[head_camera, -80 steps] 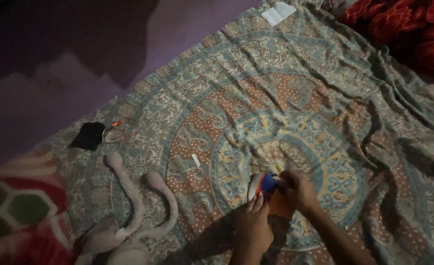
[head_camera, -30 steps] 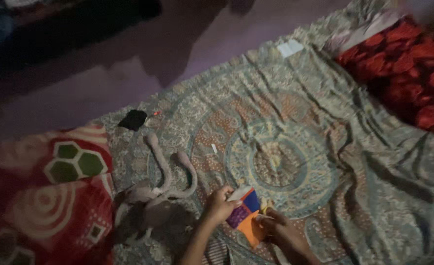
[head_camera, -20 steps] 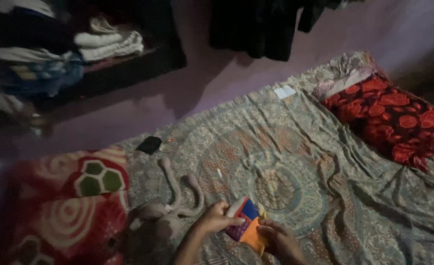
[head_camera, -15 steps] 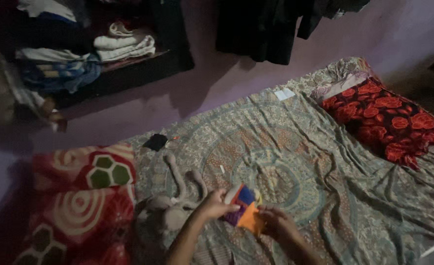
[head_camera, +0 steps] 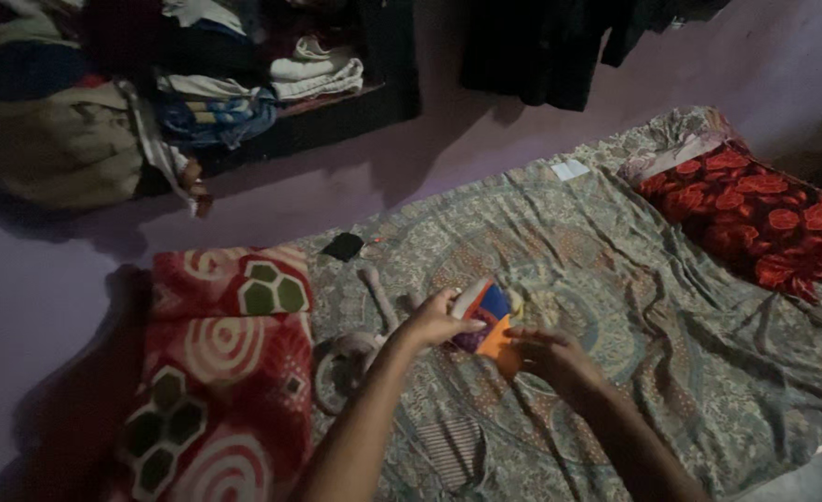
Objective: The person hangs a yellow cap and a brown bag on wall hooks, then folds a red shirt on the bed and places it into a wall-mounted storage cubby alongside other clothes.
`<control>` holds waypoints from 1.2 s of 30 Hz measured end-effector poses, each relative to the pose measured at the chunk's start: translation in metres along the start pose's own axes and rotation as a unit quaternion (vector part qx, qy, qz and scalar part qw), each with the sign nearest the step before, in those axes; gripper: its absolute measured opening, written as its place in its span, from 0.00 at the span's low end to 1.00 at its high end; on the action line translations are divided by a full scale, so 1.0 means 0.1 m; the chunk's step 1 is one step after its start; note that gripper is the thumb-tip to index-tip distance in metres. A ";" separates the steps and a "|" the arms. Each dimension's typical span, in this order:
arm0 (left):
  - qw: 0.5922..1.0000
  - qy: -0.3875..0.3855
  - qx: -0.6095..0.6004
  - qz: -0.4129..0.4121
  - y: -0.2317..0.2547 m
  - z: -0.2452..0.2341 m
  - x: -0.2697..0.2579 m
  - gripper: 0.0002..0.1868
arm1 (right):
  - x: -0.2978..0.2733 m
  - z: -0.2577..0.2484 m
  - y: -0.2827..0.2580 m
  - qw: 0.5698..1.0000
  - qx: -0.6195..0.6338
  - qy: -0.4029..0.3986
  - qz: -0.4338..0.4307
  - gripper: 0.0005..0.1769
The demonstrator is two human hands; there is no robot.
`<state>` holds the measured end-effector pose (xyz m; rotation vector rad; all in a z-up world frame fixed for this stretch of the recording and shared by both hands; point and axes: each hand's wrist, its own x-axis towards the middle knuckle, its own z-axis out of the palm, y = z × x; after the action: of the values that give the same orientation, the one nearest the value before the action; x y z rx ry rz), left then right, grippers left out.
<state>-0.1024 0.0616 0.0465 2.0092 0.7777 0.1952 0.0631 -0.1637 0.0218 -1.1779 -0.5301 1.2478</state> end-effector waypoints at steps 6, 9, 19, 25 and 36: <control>0.997 -0.025 -0.062 0.037 0.00 -0.11 -0.22 0.44 | -0.18 0.34 -0.13 0.999 -0.012 0.014 -0.037 0.27; 0.973 -0.028 -0.227 -0.007 0.05 -0.28 -0.40 0.42 | -0.22 0.50 -0.13 0.996 -0.018 -0.050 -0.077 0.26; 0.978 0.015 -0.205 -0.038 0.26 -0.98 -1.25 0.48 | -0.17 1.26 -0.33 0.991 -0.102 0.007 -0.089 0.23; 0.981 0.108 -0.159 0.023 -0.36 -1.41 -1.12 0.46 | 0.31 1.75 -0.57 0.981 -0.165 0.009 -0.103 0.20; 0.978 0.163 -0.127 0.016 -0.47 -2.51 -1.36 0.24 | 1.25 2.43 -0.74 0.972 -0.208 -0.065 -0.091 0.25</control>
<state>-0.3381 0.1780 0.1680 1.7671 0.8766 0.6241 -0.0713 0.0536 0.1431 -1.3623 -1.0113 1.0892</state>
